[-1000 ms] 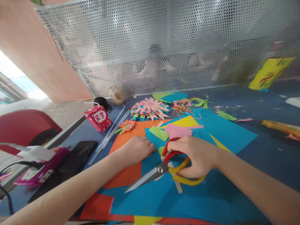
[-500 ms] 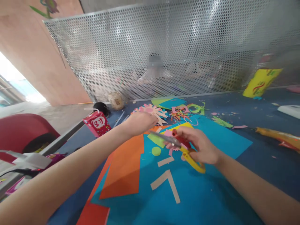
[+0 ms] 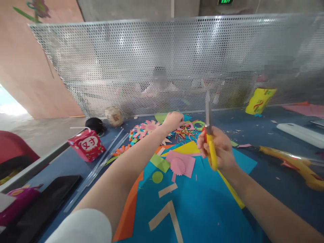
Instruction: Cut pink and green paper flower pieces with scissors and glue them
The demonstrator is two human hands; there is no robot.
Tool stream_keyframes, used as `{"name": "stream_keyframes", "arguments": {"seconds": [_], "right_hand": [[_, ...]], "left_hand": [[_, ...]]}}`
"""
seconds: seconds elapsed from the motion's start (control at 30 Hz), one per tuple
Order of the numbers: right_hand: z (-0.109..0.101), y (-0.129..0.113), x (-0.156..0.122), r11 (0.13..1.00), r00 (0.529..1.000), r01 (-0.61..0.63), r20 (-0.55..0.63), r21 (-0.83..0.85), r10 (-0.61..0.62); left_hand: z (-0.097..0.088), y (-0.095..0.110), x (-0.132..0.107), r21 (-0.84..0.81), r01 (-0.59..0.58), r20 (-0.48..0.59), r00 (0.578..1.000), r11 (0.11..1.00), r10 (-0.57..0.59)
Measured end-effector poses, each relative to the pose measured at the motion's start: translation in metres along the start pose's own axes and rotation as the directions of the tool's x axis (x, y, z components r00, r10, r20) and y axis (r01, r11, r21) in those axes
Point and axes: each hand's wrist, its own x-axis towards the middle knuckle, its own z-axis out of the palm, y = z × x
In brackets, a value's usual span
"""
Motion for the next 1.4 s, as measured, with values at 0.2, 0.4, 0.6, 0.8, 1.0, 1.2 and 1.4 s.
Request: {"name": "stream_keyframes", "arguments": {"seconds": [0.2, 0.4, 0.6, 0.8, 1.0, 1.2, 1.4], "right_hand": [[0.008, 0.006, -0.002, 0.999, 0.997, -0.035, 0.065, -0.033, 0.037], [0.005, 0.011, -0.002, 0.999, 0.997, -0.036, 0.069, -0.032, 0.038], [0.007, 0.011, -0.002, 0.993, 0.991, -0.098, 0.087, -0.063, 0.103], [0.015, 0.011, -0.001, 0.967, 0.978, -0.169, 0.093, -0.189, 0.189], [0.014, 0.015, 0.001, 0.941, 0.980, -0.194, -0.002, -0.278, 0.201], [0.015, 0.014, 0.002, 0.917, 0.975, -0.211, -0.005, -0.339, 0.223], [0.015, 0.020, -0.001, 0.851, 0.971, -0.212, -0.006, -0.480, 0.239]], "left_hand": [[-0.004, -0.006, -0.008, -0.244, 0.095, 0.045, 0.995, 0.965, -0.086], [-0.016, -0.018, -0.047, -0.326, 0.197, 0.077, 0.980, 0.925, -0.182], [-0.038, -0.001, -0.135, -0.355, 0.159, 0.226, 0.971, 0.921, -0.080], [-0.042, 0.027, -0.214, -0.326, 0.144, 0.263, 0.963, 0.934, -0.057], [-0.030, 0.031, -0.225, -0.282, 0.214, 0.228, 0.962, 0.935, -0.152], [-0.032, 0.026, -0.222, -0.537, 0.327, 0.176, 0.945, 0.778, -0.276], [-0.028, 0.027, -0.220, -0.663, 0.342, 0.146, 0.932, 0.667, -0.332]]}}
